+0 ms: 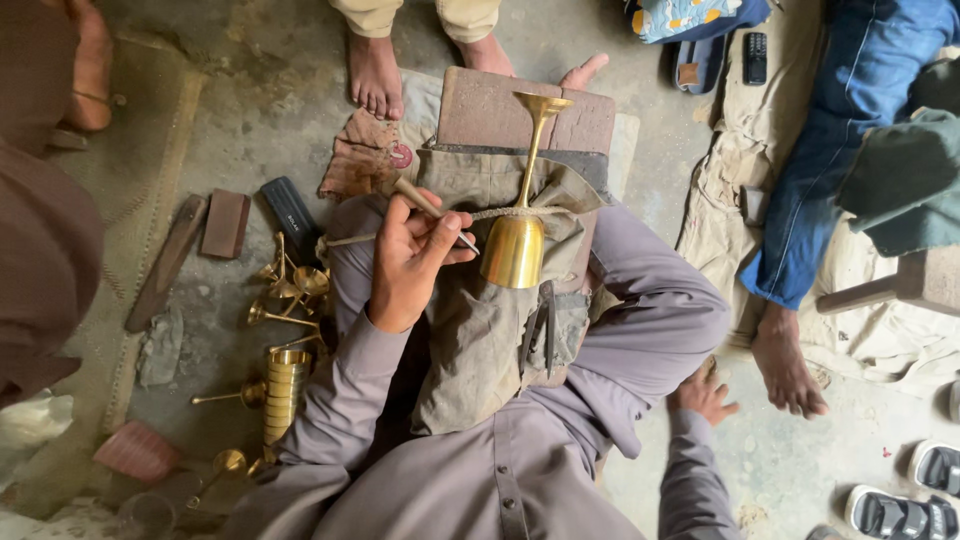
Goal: The person sits on the floor and uses a chisel and wooden mallet to engrave a design onto a brass lamp. They hold the lamp steady with one hand while striking the chisel with the other, occasionally rotating the lamp to work on different sections.
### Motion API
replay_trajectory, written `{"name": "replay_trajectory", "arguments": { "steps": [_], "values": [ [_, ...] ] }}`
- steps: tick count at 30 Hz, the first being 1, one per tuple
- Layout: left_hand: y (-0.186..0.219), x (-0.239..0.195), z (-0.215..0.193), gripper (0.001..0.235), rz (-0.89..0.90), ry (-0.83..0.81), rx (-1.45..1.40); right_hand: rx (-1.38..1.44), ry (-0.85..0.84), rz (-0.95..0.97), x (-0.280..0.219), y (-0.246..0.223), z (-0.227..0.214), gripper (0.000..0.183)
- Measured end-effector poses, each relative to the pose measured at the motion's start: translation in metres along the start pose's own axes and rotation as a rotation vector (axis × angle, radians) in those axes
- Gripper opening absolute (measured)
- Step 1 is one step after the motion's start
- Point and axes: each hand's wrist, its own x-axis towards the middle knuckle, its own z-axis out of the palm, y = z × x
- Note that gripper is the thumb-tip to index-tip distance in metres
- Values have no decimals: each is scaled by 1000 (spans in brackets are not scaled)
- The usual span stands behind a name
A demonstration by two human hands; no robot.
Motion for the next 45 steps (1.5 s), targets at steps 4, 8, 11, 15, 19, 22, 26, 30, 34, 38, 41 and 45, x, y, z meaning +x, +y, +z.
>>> {"name": "replay_trajectory", "arguments": {
  "steps": [4,8,11,15,19,22,26,30,34,38,41,45],
  "values": [
    [2,-3,6,31,0,2,-8,42,-41,-7,-16,-14,3,86],
    [3,5,12,33,16,13,53,163,80,2,-24,-9,13,52],
    [0,9,17,39,46,-19,54,20,34,-142,-29,-1,13,32],
    [-7,19,27,38,33,6,63,505,84,-125,-44,10,16,49],
    [-9,25,36,39,41,17,49,710,-98,64,-49,42,10,62],
    [-8,27,40,41,54,9,75,634,-70,11,-37,69,-1,75],
    [-3,27,45,38,22,23,135,476,151,-131,-17,93,-41,83],
    [1,20,45,35,76,23,252,601,491,-485,-11,58,-133,64],
    [3,20,48,34,90,-4,247,540,686,-846,-31,-41,-259,41],
    [-1,18,48,32,146,-5,262,386,935,-1252,-78,-141,-366,50],
    [-4,16,49,30,163,-10,292,281,911,-1520,-104,-193,-416,47],
    [-8,15,50,30,169,17,262,-102,1097,-1508,-123,-218,-438,29]
  ]
}}
